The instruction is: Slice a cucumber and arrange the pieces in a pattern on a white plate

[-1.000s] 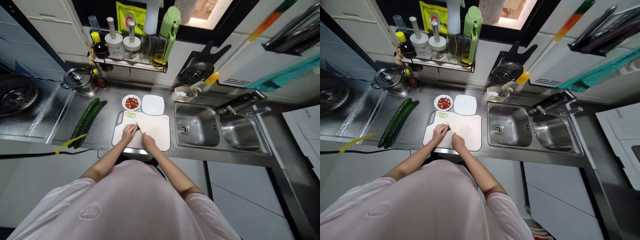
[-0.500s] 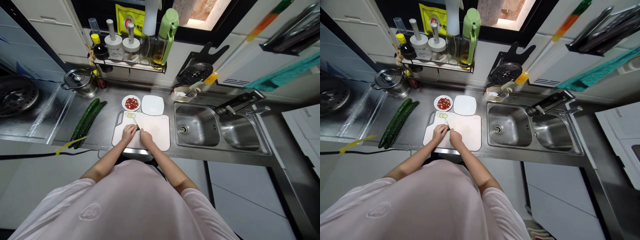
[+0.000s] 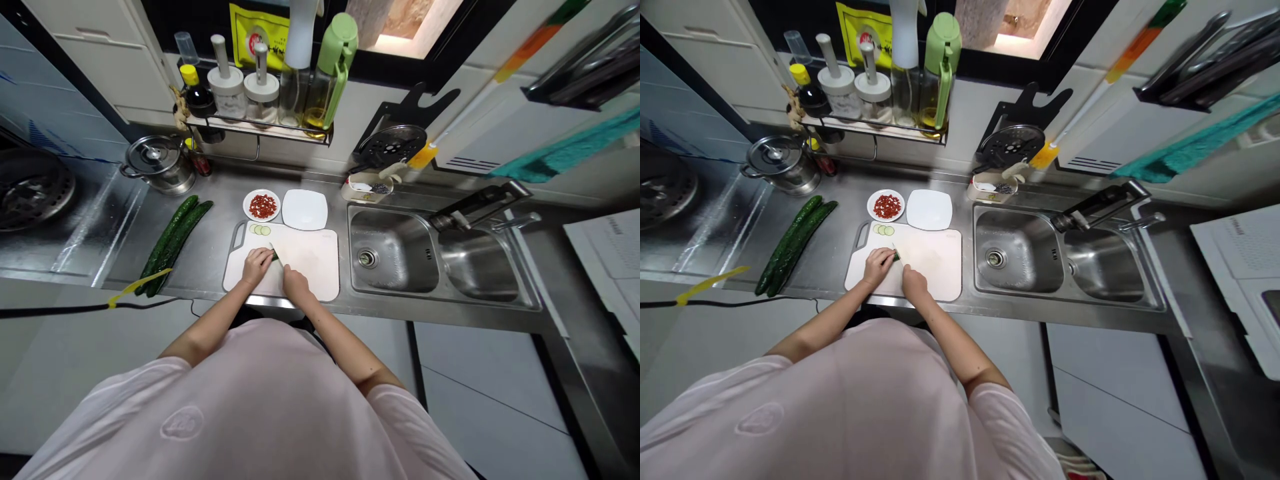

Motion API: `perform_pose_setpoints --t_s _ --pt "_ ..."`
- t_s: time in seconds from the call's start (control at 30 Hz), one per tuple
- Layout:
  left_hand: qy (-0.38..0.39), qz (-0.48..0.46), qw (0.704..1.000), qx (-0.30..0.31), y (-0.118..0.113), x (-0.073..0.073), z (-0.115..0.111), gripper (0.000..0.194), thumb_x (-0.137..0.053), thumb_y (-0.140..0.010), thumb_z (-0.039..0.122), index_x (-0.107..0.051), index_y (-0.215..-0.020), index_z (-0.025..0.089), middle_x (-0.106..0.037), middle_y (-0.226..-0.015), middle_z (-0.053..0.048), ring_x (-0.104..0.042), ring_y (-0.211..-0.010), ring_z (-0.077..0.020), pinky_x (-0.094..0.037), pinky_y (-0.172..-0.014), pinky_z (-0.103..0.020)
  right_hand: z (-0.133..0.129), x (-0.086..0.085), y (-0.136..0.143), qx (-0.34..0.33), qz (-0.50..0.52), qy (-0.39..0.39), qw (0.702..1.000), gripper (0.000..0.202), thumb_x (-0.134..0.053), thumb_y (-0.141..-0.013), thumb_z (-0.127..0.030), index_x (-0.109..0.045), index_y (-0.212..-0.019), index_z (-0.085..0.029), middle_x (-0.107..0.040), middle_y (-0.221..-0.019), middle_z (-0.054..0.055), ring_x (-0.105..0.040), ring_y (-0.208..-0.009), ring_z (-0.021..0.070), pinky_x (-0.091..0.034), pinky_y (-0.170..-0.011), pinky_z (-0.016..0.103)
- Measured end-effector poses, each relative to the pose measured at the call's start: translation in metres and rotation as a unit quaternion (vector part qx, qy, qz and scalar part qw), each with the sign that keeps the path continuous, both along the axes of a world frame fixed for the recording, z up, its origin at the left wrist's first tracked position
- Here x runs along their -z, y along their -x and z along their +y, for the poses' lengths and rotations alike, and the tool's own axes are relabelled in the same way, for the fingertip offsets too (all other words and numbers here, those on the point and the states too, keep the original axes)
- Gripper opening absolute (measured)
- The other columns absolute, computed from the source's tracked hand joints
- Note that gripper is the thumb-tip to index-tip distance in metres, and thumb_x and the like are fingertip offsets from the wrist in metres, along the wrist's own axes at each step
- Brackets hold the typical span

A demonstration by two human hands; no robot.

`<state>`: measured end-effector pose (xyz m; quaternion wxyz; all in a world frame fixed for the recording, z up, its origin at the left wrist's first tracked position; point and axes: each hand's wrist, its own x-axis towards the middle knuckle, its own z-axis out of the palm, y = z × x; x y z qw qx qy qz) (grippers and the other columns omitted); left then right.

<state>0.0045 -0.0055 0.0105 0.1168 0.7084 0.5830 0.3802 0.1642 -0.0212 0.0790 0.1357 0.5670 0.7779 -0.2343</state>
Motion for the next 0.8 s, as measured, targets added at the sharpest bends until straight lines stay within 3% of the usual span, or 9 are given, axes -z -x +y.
perform_pose_setpoints --t_s 0.5,0.8 --pt "0.000 -0.005 1.000 -0.004 -0.001 0.002 0.001 0.022 -0.047 -0.089 0.028 -0.065 -0.099 0.021 -0.064 -0.098 -0.006 -0.057 -0.093 -0.0182 -0.044 -0.085 -0.035 -0.004 0.004 -0.003 0.012 -0.002 0.007 1.000 0.026 -0.036 -0.085 -0.005 -0.042 -0.108 -0.015 -0.064 -0.095 0.013 -0.063 -0.088 0.0213 -0.045 -0.072 0.030" --pt "-0.001 -0.006 1.000 -0.002 -0.001 0.001 0.001 0.021 -0.048 -0.088 0.029 -0.064 -0.100 0.022 -0.065 -0.097 -0.005 -0.057 -0.092 -0.0174 -0.045 -0.083 -0.034 0.009 0.008 0.006 0.012 0.009 -0.006 1.000 0.024 -0.038 -0.085 -0.005 -0.043 -0.106 -0.015 -0.064 -0.093 0.012 -0.063 -0.084 0.0199 -0.045 -0.070 0.028"
